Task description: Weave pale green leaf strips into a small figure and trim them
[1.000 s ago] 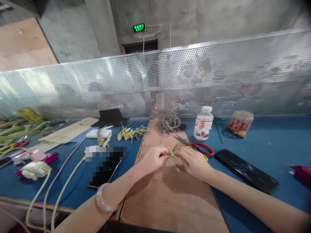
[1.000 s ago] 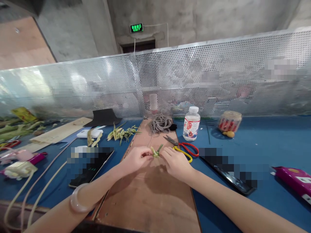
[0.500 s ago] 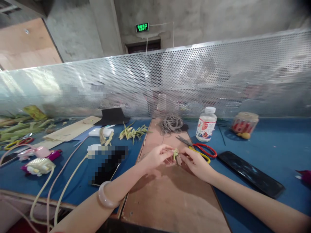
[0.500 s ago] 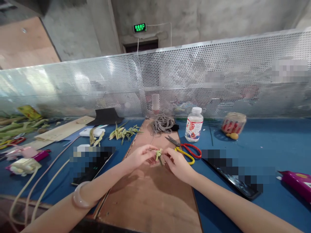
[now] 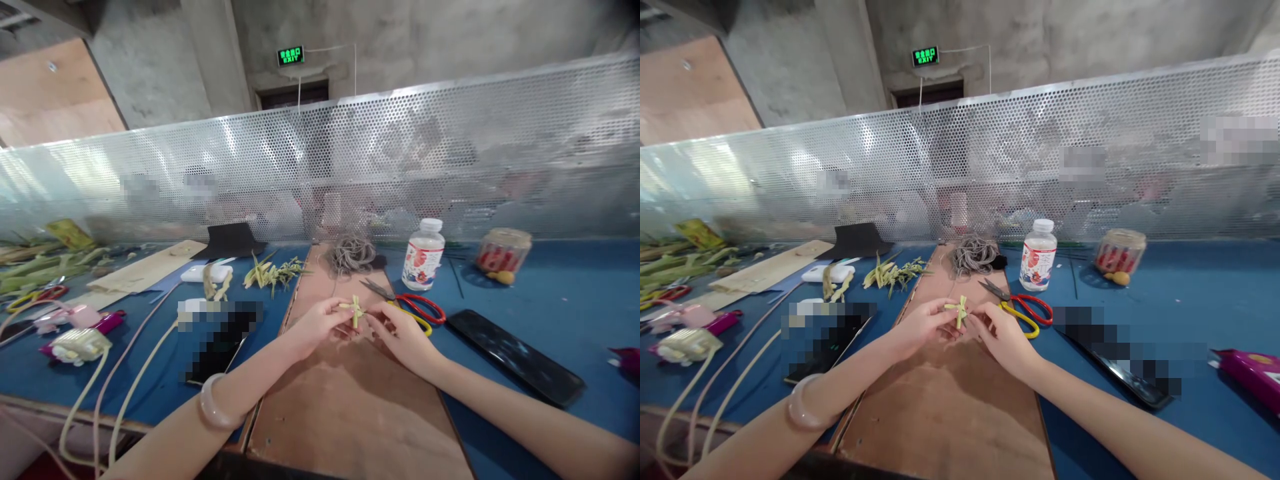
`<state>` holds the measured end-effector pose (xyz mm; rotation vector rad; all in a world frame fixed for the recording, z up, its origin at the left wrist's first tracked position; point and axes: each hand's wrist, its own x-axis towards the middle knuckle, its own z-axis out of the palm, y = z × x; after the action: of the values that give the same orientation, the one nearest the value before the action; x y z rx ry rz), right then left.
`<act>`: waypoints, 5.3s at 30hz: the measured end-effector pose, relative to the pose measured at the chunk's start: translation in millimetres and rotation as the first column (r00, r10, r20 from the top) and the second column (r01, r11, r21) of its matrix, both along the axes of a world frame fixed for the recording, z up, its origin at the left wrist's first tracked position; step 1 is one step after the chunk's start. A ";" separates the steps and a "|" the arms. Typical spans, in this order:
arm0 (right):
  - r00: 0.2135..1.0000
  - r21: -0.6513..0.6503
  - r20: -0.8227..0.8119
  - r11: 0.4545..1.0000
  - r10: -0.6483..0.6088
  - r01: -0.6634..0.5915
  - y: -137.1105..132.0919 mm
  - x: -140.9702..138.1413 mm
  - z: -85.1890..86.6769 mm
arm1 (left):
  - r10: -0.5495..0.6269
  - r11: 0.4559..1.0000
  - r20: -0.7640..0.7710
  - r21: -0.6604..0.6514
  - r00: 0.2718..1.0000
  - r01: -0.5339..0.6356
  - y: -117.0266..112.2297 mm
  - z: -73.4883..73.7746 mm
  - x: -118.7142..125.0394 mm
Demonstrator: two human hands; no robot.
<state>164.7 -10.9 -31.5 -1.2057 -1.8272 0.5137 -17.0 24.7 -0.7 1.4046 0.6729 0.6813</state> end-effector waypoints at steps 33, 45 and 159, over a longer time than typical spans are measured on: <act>0.913 0.233 0.408 0.969 -0.025 -0.077 -10.0 -9.1 -5.7 | 0.111 0.895 -0.216 0.445 0.970 -0.003 -7.2 -0.1 2.3; 0.966 0.117 0.231 0.982 0.120 -0.150 -6.5 -10.3 1.3 | 0.164 0.867 -0.151 0.494 0.975 -0.069 -10.2 -2.1 5.2; 0.982 -0.047 -0.159 0.993 0.101 -0.110 -6.8 -8.6 0.7 | 0.156 0.837 -0.302 0.545 0.941 0.036 -9.4 -1.6 1.4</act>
<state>156.1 -17.7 -30.8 -1.0774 -1.7585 0.7043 -15.6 15.3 -2.2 2.0724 0.8321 0.7235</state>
